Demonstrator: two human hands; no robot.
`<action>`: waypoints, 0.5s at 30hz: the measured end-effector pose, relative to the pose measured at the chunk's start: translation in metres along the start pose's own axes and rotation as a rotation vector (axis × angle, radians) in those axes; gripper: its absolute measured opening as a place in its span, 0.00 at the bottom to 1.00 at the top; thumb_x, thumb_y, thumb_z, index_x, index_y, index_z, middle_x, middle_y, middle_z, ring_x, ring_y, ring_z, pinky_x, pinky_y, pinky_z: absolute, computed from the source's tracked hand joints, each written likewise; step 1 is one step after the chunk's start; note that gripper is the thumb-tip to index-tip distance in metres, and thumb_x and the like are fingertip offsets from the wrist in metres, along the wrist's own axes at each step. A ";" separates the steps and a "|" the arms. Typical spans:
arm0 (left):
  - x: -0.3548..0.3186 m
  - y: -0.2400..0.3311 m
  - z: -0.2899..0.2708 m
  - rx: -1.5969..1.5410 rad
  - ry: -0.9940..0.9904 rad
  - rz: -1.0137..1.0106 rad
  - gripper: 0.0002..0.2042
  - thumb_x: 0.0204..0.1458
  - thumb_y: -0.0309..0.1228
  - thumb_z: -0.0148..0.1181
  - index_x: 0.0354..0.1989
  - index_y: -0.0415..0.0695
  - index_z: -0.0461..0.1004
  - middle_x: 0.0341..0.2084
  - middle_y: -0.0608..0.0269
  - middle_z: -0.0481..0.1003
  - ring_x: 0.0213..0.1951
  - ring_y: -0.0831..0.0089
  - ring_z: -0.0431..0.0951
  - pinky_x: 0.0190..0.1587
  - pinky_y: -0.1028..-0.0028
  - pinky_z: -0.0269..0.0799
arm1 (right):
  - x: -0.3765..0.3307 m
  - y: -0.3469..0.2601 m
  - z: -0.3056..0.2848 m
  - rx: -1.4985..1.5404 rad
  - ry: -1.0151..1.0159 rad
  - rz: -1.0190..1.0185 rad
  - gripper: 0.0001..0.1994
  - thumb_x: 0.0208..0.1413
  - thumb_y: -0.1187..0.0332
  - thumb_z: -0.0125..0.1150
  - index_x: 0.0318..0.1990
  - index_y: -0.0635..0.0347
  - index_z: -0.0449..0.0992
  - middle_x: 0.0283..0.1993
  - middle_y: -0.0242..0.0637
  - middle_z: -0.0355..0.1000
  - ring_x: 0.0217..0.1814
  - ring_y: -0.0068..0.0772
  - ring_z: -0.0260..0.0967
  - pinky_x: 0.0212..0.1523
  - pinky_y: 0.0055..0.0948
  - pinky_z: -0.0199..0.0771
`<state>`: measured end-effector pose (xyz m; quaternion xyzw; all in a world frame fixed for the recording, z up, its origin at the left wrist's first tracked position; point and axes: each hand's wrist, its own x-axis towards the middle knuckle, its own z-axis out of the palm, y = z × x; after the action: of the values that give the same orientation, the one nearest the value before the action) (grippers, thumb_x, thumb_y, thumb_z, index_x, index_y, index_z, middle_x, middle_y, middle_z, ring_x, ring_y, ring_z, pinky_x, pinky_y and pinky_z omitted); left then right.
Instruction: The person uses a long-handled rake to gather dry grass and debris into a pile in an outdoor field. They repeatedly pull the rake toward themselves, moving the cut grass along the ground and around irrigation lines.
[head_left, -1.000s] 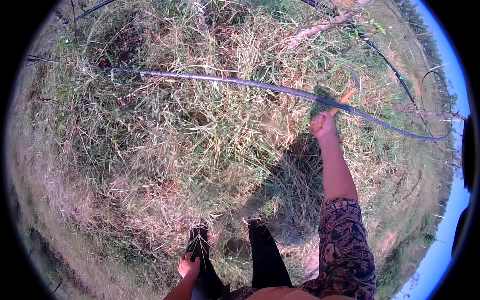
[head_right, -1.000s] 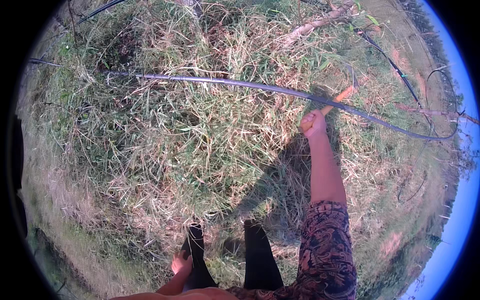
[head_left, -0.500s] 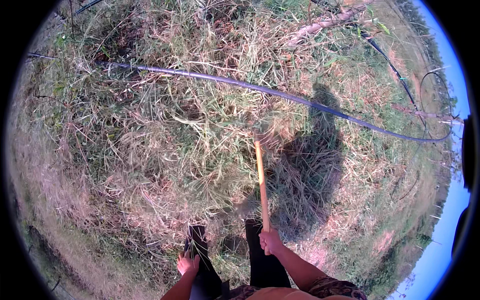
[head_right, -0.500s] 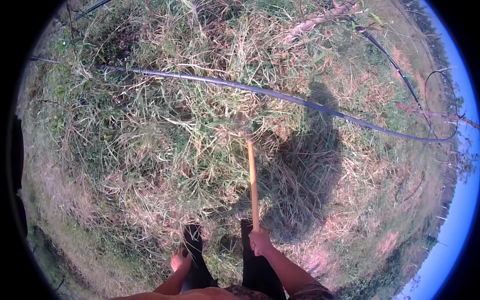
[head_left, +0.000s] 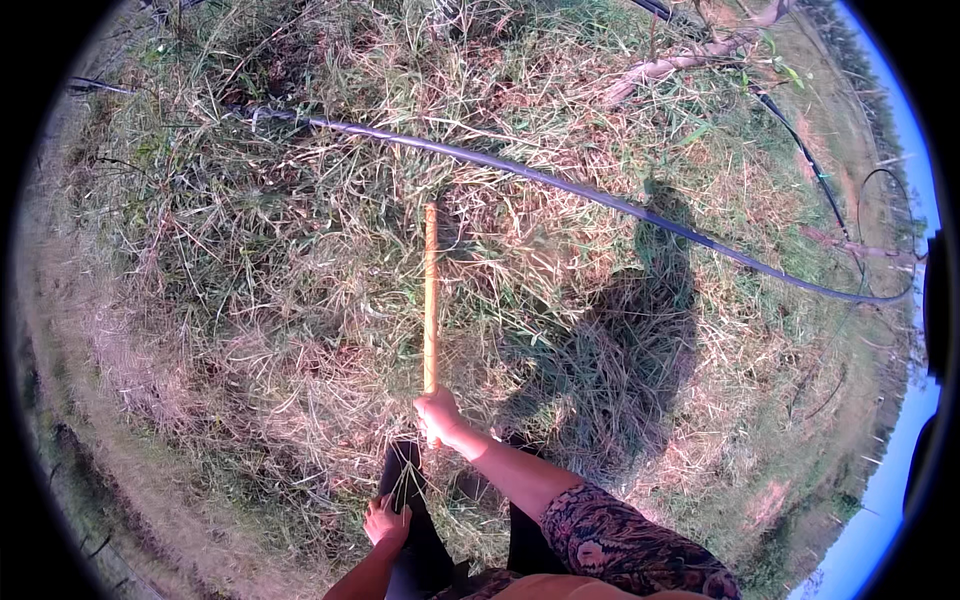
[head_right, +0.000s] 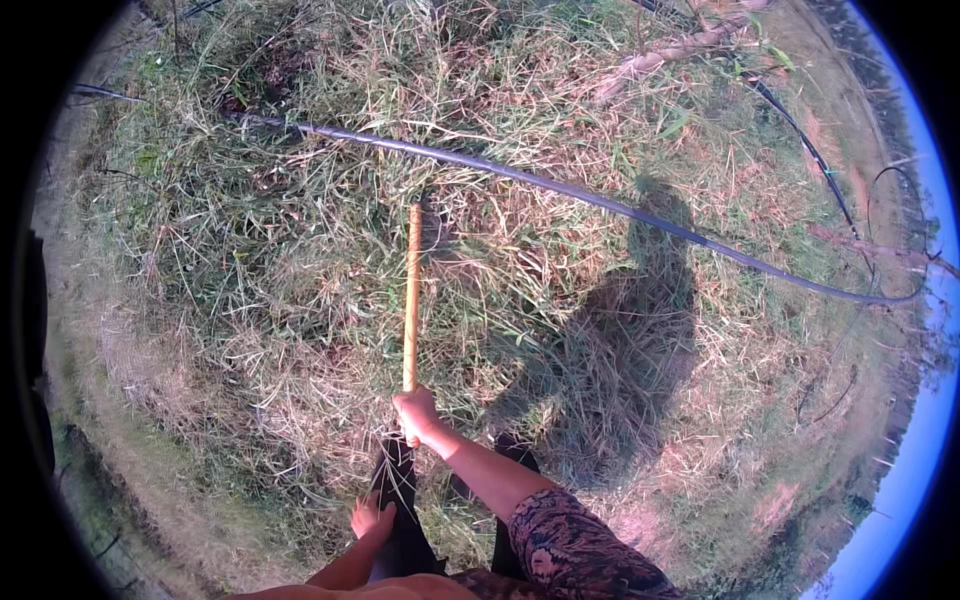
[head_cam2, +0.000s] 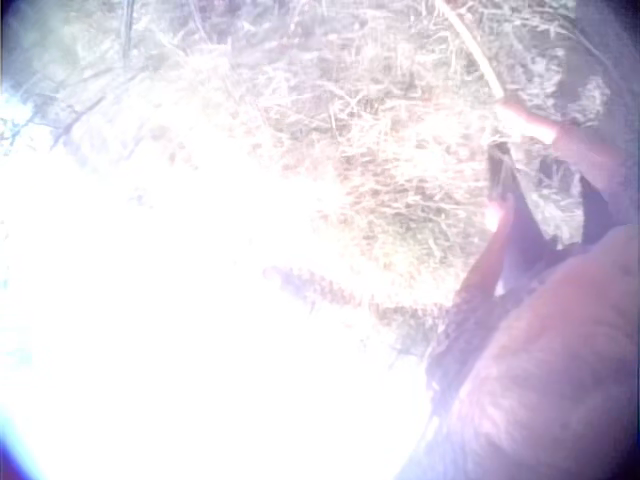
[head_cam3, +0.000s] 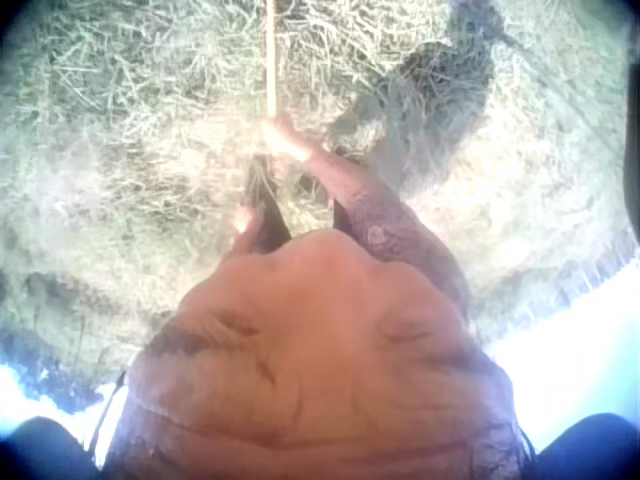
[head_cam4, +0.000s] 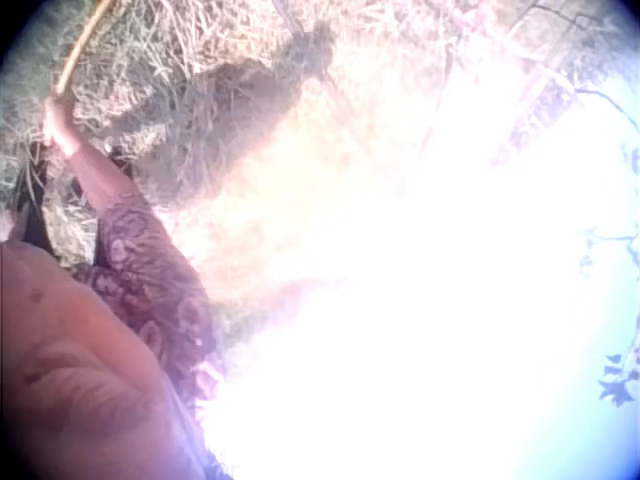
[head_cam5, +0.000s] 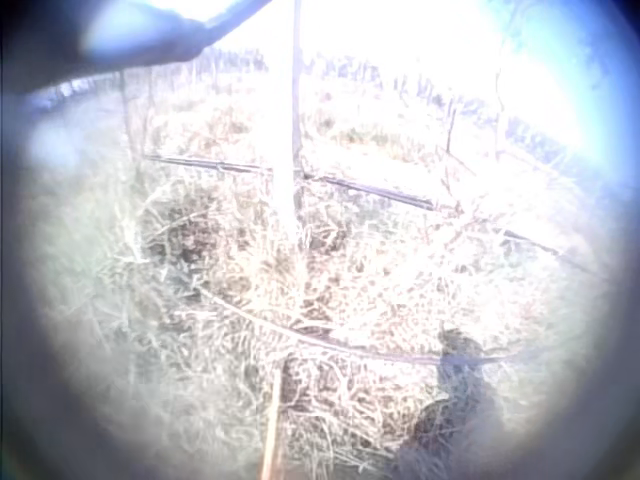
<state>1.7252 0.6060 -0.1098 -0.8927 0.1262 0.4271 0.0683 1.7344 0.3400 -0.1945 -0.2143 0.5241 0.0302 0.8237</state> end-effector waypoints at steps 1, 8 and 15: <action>-0.001 0.000 -0.004 -0.013 -0.033 -0.005 0.24 0.41 0.45 0.61 0.49 0.56 0.71 0.49 0.59 0.67 0.52 0.56 0.68 0.51 0.58 0.66 | -0.041 0.046 0.029 0.003 0.019 0.025 0.22 0.47 0.78 0.52 0.51 0.62 0.56 0.14 0.27 0.55 0.09 0.23 0.57 0.06 0.25 0.57; 0.005 -0.009 -0.005 0.018 -0.007 0.003 0.26 0.41 0.48 0.61 0.51 0.55 0.71 0.49 0.56 0.67 0.52 0.55 0.68 0.51 0.58 0.67 | -0.086 -0.062 -0.115 -0.347 0.324 -0.035 0.06 0.47 0.76 0.53 0.27 0.57 0.61 0.16 0.29 0.60 0.10 0.21 0.54 0.07 0.24 0.54; 0.014 -0.012 0.003 -0.003 -0.029 -0.055 0.25 0.41 0.46 0.61 0.50 0.56 0.72 0.53 0.55 0.67 0.55 0.55 0.66 0.55 0.59 0.64 | 0.011 -0.254 -0.127 0.147 0.362 -0.379 0.09 0.51 0.70 0.50 0.23 0.50 0.57 0.15 0.24 0.54 0.12 0.21 0.50 0.12 0.25 0.52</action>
<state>1.7353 0.6160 -0.1223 -0.8898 0.0999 0.4380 0.0804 1.7011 0.0592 -0.1684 -0.2502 0.6140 -0.2013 0.7210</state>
